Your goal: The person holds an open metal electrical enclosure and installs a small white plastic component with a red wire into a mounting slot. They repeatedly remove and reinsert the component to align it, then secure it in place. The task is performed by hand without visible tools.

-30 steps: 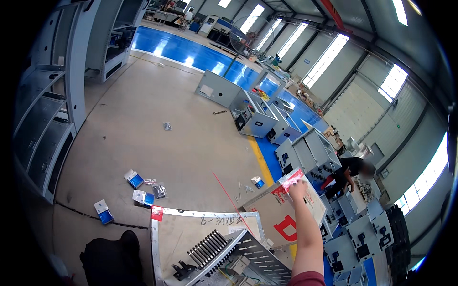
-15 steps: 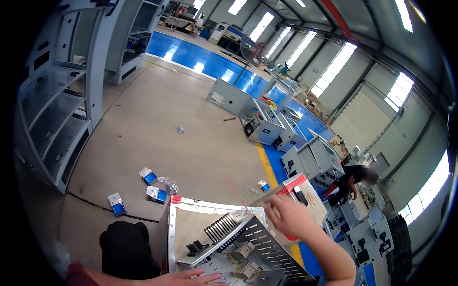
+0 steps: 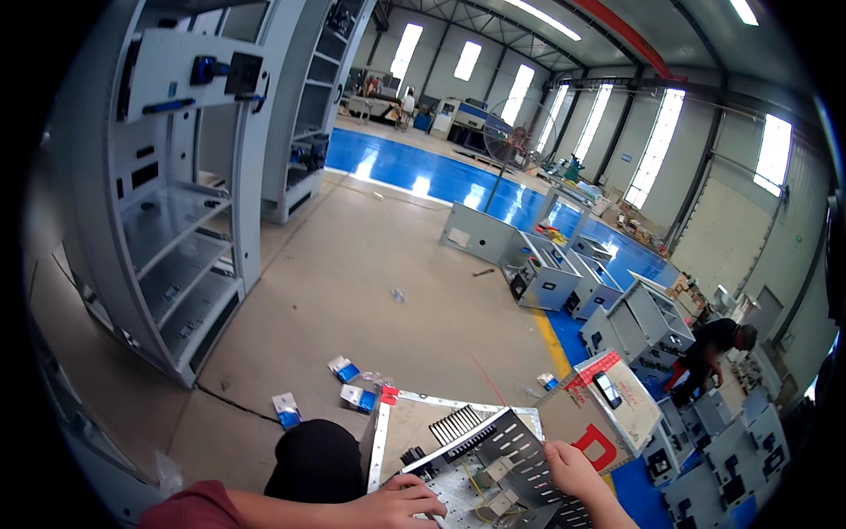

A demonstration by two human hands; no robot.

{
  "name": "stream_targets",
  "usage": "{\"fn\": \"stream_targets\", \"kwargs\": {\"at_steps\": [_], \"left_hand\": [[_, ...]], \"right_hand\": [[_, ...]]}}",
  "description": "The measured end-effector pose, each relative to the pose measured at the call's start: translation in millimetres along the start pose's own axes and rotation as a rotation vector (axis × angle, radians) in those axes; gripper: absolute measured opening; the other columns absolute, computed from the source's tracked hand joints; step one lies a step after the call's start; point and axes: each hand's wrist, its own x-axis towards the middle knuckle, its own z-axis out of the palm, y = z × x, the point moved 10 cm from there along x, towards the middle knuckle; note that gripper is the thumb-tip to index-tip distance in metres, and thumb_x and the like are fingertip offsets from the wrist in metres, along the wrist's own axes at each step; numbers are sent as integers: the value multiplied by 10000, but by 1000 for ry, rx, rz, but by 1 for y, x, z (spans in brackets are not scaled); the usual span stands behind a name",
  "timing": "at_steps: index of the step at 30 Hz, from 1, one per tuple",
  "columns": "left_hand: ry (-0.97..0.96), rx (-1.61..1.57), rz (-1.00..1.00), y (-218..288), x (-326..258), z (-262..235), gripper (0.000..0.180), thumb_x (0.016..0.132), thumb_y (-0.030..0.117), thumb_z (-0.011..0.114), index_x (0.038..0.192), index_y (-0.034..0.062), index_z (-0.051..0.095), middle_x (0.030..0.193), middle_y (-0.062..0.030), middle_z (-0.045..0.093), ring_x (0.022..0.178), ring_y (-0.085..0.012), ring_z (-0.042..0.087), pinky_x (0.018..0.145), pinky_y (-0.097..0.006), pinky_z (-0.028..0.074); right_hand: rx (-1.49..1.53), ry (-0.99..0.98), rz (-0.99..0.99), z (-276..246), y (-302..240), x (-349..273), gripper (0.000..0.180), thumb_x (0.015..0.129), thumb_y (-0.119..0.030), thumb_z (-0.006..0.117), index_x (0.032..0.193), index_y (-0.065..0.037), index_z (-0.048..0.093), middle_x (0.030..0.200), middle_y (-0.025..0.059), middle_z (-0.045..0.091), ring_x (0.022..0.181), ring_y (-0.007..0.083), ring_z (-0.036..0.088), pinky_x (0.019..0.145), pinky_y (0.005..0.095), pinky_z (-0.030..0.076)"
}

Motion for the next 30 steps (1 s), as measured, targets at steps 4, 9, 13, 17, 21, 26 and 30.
{"fn": "stream_targets", "kwargs": {"at_steps": [4,9,13,17,21,26,30], "left_hand": [[84,-23,-1,5,1,-12,160,770,102,818,893,135,722,1111,-70,738,1072,-298,710,991,-480,484],[136,-93,14,12,5,-12,144,780,63,807,890,102,724,1127,-95,749,1127,-351,734,977,-513,543],[134,-239,59,29,22,7,145,808,108,791,952,121,787,1032,-66,745,1028,-313,738,944,-475,524],[89,-105,-113,13,25,23,268,704,103,793,966,160,795,1051,-27,769,1031,-306,755,945,-492,528],[101,96,-164,7,30,40,166,745,165,786,910,157,781,968,23,752,931,-231,716,881,-410,461],[-73,105,-75,12,8,58,112,821,248,751,918,197,769,921,42,689,897,-201,617,895,-424,373],[9,84,-63,7,13,48,180,826,255,752,979,217,840,903,69,709,773,-160,600,940,-378,365]], "right_hand": [[-138,31,13,6,0,3,493,1150,-421,501,1084,1,748,1039,269,764,1042,487,724,904,532,570],[-157,68,33,-4,-7,-4,514,1137,-451,484,1083,-42,790,1056,256,776,1046,485,728,921,557,574],[-115,178,34,-22,21,1,515,1128,-460,497,1071,-25,766,1058,300,758,1037,513,713,915,581,562],[-235,182,-6,-46,4,38,459,1120,-447,548,1243,-70,778,1117,248,777,1048,458,733,896,517,587],[-267,66,81,-69,34,54,388,1055,-351,588,1152,-40,796,1063,202,808,989,411,765,892,496,607],[-99,143,75,-50,99,63,302,1045,-261,657,1147,-3,775,989,182,798,901,346,759,845,434,592],[-130,225,-80,-29,85,86,234,1039,-227,653,1099,-24,753,1001,169,744,1034,350,720,890,451,583]]}}
